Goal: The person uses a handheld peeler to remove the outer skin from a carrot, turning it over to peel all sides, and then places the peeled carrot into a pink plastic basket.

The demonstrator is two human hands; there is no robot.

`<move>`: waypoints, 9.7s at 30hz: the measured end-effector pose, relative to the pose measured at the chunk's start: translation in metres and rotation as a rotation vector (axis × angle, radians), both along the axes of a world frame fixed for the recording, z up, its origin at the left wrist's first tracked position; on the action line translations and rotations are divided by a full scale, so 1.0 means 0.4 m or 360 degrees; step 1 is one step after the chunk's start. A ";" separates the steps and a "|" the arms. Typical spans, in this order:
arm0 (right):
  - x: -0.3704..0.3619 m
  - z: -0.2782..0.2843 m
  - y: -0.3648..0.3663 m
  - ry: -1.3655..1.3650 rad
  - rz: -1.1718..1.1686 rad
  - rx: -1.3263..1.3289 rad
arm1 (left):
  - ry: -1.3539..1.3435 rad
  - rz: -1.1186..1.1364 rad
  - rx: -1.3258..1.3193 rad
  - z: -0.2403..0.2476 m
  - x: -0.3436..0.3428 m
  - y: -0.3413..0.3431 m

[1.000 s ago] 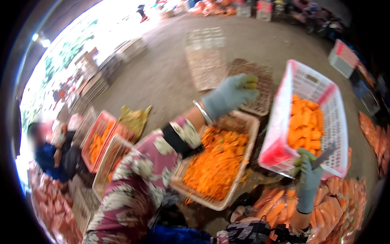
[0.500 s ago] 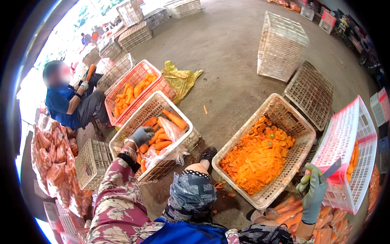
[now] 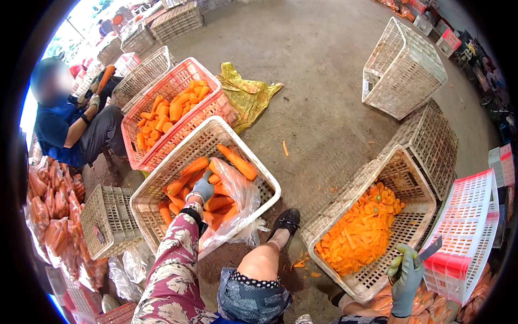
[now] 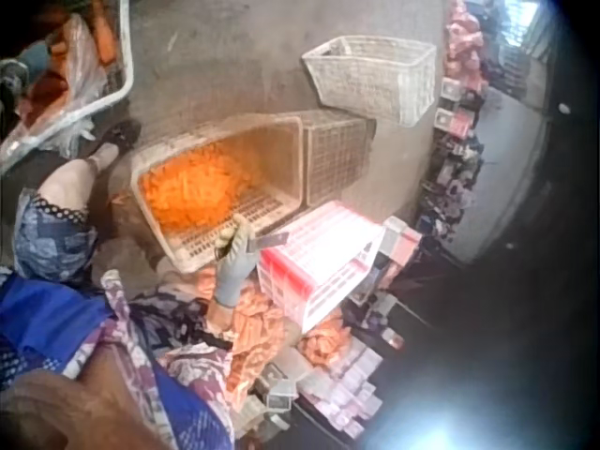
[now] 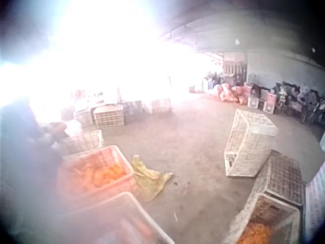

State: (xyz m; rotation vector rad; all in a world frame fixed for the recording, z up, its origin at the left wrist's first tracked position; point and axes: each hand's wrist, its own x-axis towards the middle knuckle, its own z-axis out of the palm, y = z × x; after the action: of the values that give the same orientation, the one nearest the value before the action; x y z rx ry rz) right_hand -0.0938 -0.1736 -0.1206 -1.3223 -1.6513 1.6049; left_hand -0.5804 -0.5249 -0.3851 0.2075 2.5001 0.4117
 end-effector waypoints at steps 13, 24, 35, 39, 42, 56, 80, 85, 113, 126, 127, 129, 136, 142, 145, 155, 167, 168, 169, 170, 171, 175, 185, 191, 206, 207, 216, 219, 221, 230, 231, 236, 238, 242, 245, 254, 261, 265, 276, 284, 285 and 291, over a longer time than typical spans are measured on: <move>-0.072 -0.049 0.009 -0.0010 -0.0161 0.0029 | 0.0226 0.0881 0.0743 -0.234 -0.138 0.089; -0.056 -0.074 0.013 0.0059 -0.0113 0.0038 | 0.0471 0.1017 0.0848 -0.317 -0.150 0.081; -0.044 -0.043 -0.001 0.0112 -0.0197 0.0044 | 0.0688 0.1052 0.1191 -0.101 0.023 0.035; -0.010 0.010 -0.021 0.0193 -0.0206 0.0099 | 0.0823 0.0987 0.1373 0.116 0.071 0.026; -0.009 0.043 -0.047 0.0329 -0.0215 0.0055 | 0.0925 0.0662 0.1645 0.339 0.085 -0.019; 0.147 0.138 -0.057 0.0362 -0.0004 0.0234 | -0.1571 0.0522 0.3195 0.824 0.519 0.451; 0.096 -0.082 0.058 0.0520 0.0152 -0.0438 | -0.0903 -0.0509 0.2107 0.655 0.840 0.701; 0.091 -0.070 0.048 0.0304 0.0336 -0.0465 | -0.1162 -0.0149 0.2276 0.629 0.824 0.711; 0.110 -0.152 -0.029 0.0599 0.0386 -0.0447 | -0.1749 -0.0726 0.1999 0.648 0.822 0.718; 0.090 -0.126 -0.010 0.0347 0.0447 -0.0366 | -0.1607 -0.0648 0.1917 0.642 0.828 0.715; 0.091 -0.130 -0.009 0.0394 0.0438 -0.0325 | -0.1606 -0.0645 0.1938 0.640 0.829 0.717; 0.089 -0.129 -0.009 0.0467 0.0387 -0.0300 | -0.1600 -0.0677 0.1923 0.634 0.831 0.714; 0.082 -0.132 -0.012 0.0518 0.0307 -0.0280 | -0.1539 -0.0685 0.1975 0.609 0.838 0.710; 0.083 -0.140 -0.011 0.0437 0.0354 -0.0256 | -0.1500 -0.0736 0.1920 0.627 0.834 0.712; 0.081 -0.115 -0.019 0.0291 0.0602 -0.0393 | -0.1467 -0.0517 0.1956 0.624 0.824 0.700; 0.086 -0.050 0.048 0.1060 -0.0059 -0.0483 | -0.2010 0.0367 0.1745 0.597 0.845 0.715; 0.123 -0.034 0.077 0.0467 0.0102 0.0170 | -0.2258 0.0262 0.1357 0.508 1.000 0.707; 0.126 -0.036 0.078 0.0423 0.0119 0.0057 | -0.2222 0.0253 0.1361 0.506 0.995 0.708; 0.129 -0.033 0.080 0.0376 0.0136 -0.0055 | -0.2187 0.0243 0.1364 0.503 0.988 0.709; 0.129 -0.026 0.080 0.0328 0.0153 -0.0167 | -0.2153 0.0233 0.1366 0.500 0.984 0.710; 0.115 0.015 0.072 0.0350 0.0176 -0.0347 | -0.2172 0.0336 0.1434 0.504 0.977 0.709; 0.123 0.069 0.042 0.0362 0.0596 -0.0480 | -0.2478 0.0446 0.1601 0.498 0.938 0.712; 0.103 0.048 -0.017 0.0258 0.0758 -0.0785 | -0.2059 0.0452 0.1357 0.506 0.913 0.699; 0.095 0.003 0.031 0.0282 0.0728 -0.0707 | -0.1847 -0.0066 0.1589 0.470 0.922 0.690; 0.184 -0.158 0.322 0.0163 -0.0458 -0.0029 | -0.2241 -0.0096 0.1030 0.549 0.890 0.659; 0.173 -0.144 0.311 0.0265 -0.0466 -0.0024 | -0.2238 -0.0026 0.1072 0.548 0.885 0.665; 0.087 -0.048 0.148 0.0431 0.0240 -0.0432 | -0.2259 0.0165 0.1163 0.531 0.877 0.672; 0.097 -0.052 0.148 0.0471 0.0230 -0.0506 | -0.2271 0.0062 0.1101 0.549 0.879 0.670; 0.120 -0.061 0.172 0.0449 0.0135 -0.0518 | -0.2320 -0.0071 0.1042 0.567 0.883 0.670; 0.186 -0.118 0.259 0.0265 -0.0398 -0.0115 | -0.2311 -0.0086 0.1189 0.586 0.876 0.645; 0.166 -0.104 0.247 0.0342 -0.0319 -0.0163 | -0.2324 -0.0037 0.1207 0.577 0.868 0.643; 0.084 -0.051 0.151 0.0491 -0.0055 -0.0447 | -0.2245 0.0121 0.1249 0.561 0.862 0.646; 0.067 -0.058 0.119 0.0548 0.0014 -0.0524 | -0.2180 0.0156 0.1238 0.558 0.868 0.651; 0.070 -0.057 0.129 0.0585 0.0036 -0.0549 | -0.2161 0.0096 0.1208 0.569 0.866 0.658; 0.109 -0.059 0.161 0.0558 0.0016 -0.0362 | -0.2166 -0.0069 0.1233 0.586 0.874 0.662; 0.139 -0.056 0.184 0.0622 -0.0329 -0.0295 | -0.2001 -0.0212 0.1352 0.574 0.882 0.647; 0.151 -0.094 0.204 0.0579 -0.0517 -0.0117 | -0.2052 -0.0072 0.1405 0.581 0.884 0.649; 0.144 -0.094 0.219 0.0621 -0.0661 -0.0030 | -0.2087 -0.0037 0.1504 0.590 0.879 0.648; 0.117 -0.096 0.182 0.0673 -0.0609 -0.0161 | -0.1632 -0.0350 0.2031 0.573 0.863 0.690; 0.109 -0.105 0.168 0.0689 -0.0573 -0.0171 | -0.1535 -0.0284 0.2002 0.628 0.853 0.697; 0.107 -0.098 0.163 0.0676 -0.0593 -0.0175 | -0.1534 -0.0259 0.2002 0.618 0.851 0.698; 0.100 -0.102 0.157 0.0693 -0.0588 -0.0167 | -0.1522 -0.0007 0.2059 0.597 0.832 0.695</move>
State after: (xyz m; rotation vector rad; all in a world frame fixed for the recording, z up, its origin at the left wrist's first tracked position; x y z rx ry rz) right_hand -0.0538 -0.1109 -0.1615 -1.1408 -1.0132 1.6210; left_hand -0.2475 -0.2470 -0.1463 0.3782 1.0254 1.6116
